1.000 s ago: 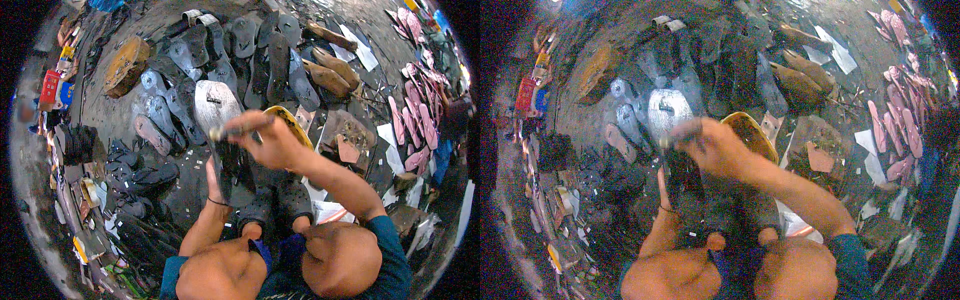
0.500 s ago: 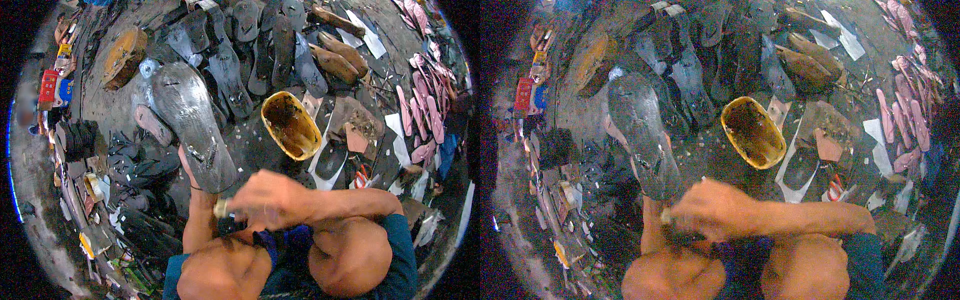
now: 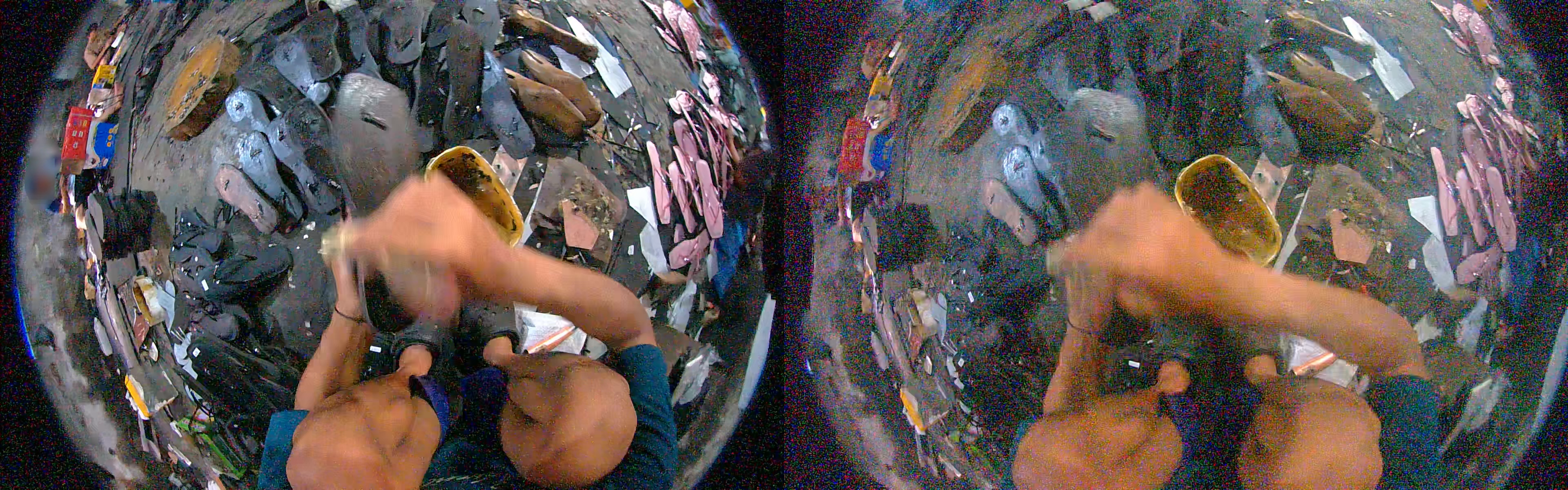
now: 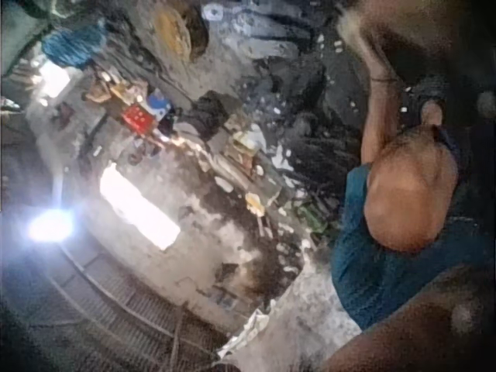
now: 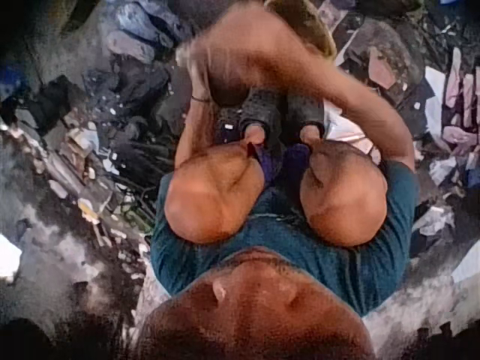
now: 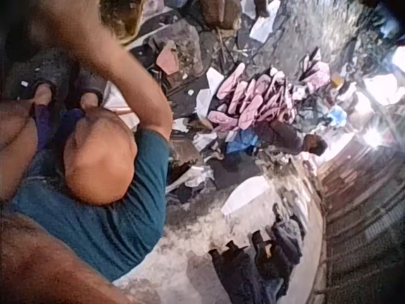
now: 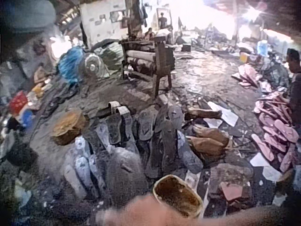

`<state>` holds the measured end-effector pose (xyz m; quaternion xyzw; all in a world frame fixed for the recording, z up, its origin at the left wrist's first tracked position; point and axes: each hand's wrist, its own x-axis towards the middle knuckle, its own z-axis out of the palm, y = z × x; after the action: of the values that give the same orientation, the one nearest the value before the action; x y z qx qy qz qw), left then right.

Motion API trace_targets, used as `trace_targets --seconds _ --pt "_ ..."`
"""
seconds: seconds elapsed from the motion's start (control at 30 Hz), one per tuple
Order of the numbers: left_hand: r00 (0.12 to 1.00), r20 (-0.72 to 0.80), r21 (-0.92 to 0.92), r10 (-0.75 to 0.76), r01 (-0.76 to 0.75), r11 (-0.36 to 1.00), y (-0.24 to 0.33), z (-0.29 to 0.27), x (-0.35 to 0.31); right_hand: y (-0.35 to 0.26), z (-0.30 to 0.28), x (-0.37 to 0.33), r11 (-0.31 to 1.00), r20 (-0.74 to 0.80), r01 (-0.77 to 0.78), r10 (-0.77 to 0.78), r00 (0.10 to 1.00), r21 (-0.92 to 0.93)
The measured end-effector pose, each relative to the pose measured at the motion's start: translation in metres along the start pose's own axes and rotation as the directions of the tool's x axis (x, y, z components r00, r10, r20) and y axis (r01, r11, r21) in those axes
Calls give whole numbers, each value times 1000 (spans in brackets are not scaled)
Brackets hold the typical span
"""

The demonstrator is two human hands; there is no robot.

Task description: The person paints the soles of multiple black slippers with a dark substance using a brush. They repeatedly dip the brush into a yellow container, apply the substance to each slipper sole, and place the treated slippers back on the floor.

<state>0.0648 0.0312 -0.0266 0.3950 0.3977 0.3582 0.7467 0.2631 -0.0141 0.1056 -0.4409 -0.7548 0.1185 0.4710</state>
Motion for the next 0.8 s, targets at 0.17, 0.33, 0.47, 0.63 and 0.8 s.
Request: trace_targets --seconds 0.17,0.33,0.47,0.63,0.8 --pt "921 17 -452 -389 354 819 35 13 28 -31 23 -50 983 85 -43 28 996 180" --pt "942 199 -498 -270 334 800 37 21 91 -31 2 -79 849 -68 -468 496 865 245" --pt "926 256 -446 -279 369 815 38 96 153 -29 -34 -109 712 -149 -690 702 696 130" --pt "965 215 -453 -149 234 860 55 64 296 -43 -22 -111 606 -49 -781 793 607 152" --pt "979 6 138 205 -204 969 24 -22 208 -30 -36 -136 533 -103 -840 845 525 99"
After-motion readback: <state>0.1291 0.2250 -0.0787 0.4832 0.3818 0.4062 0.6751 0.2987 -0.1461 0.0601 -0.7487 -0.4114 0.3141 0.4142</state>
